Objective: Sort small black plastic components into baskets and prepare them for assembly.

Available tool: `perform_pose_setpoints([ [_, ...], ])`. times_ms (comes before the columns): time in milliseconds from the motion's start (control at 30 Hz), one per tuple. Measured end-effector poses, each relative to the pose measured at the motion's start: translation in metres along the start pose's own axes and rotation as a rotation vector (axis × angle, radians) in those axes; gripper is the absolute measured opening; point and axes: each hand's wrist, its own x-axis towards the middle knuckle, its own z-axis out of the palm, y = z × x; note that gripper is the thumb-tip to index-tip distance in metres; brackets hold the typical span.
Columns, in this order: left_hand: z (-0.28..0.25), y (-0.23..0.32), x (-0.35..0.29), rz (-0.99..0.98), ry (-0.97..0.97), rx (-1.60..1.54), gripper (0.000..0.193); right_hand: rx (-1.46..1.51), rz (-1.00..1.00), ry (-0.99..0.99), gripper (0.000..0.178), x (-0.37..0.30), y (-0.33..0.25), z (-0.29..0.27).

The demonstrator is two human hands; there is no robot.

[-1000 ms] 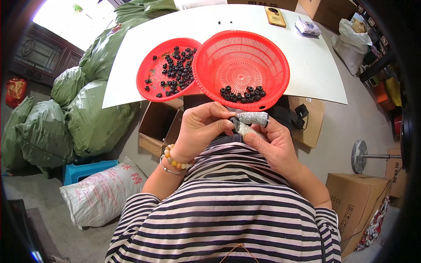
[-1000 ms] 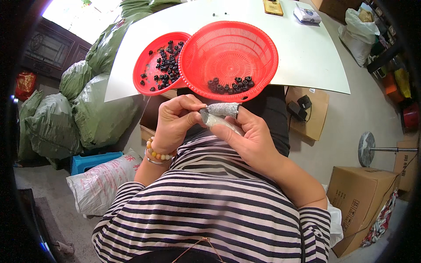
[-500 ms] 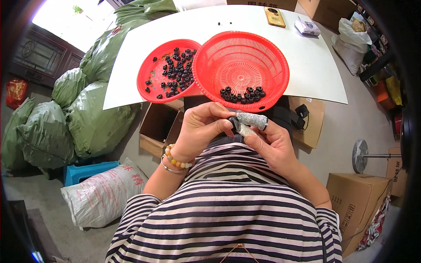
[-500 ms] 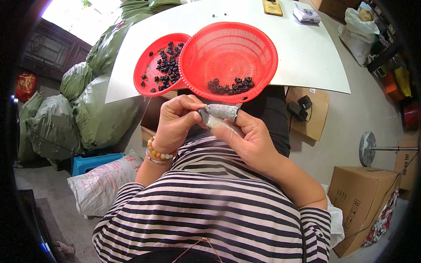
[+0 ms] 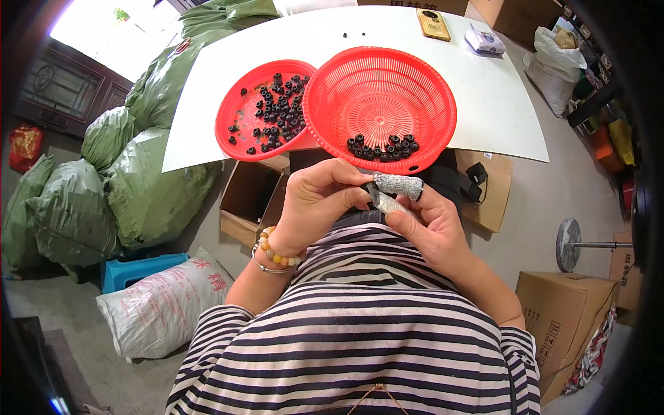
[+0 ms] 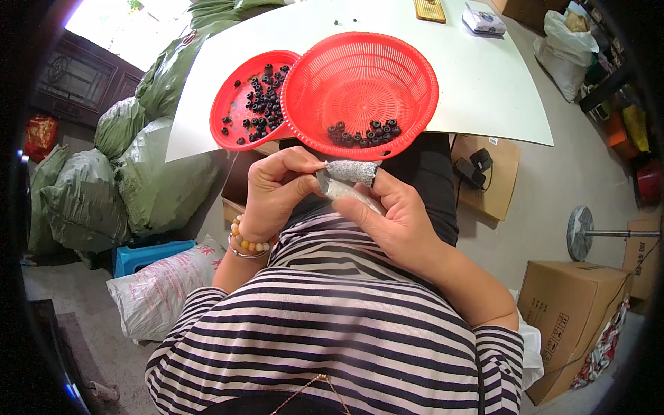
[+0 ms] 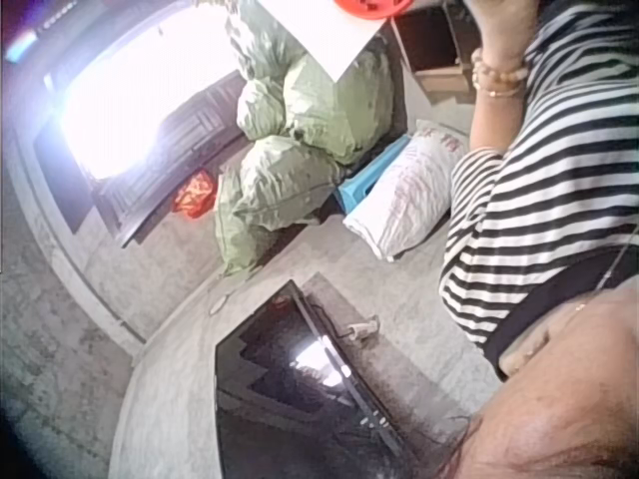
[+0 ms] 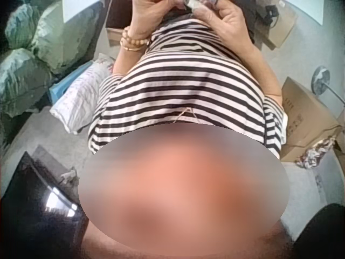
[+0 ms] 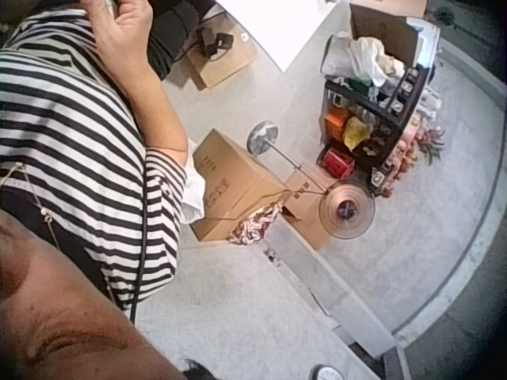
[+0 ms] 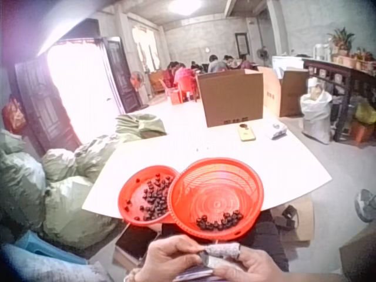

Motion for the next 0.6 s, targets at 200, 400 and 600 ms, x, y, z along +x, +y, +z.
perform_pose_setpoints([
  [200,-0.0002,-0.0005,0.0007,0.003,0.006,0.005,0.014,0.024,-0.013,-0.004,0.034,0.0007,-0.0009,0.0014],
  [400,-0.0009,-0.0004,-0.0002,0.01,-0.001,0.009,0.014,0.011,-0.01,0.004,0.034,0.0,0.0019,0.0009],
  [600,0.0007,0.0004,-0.0003,0.001,0.006,-0.016,0.014,0.007,0.0,0.022,0.033,-0.0005,0.0026,0.0009],
])
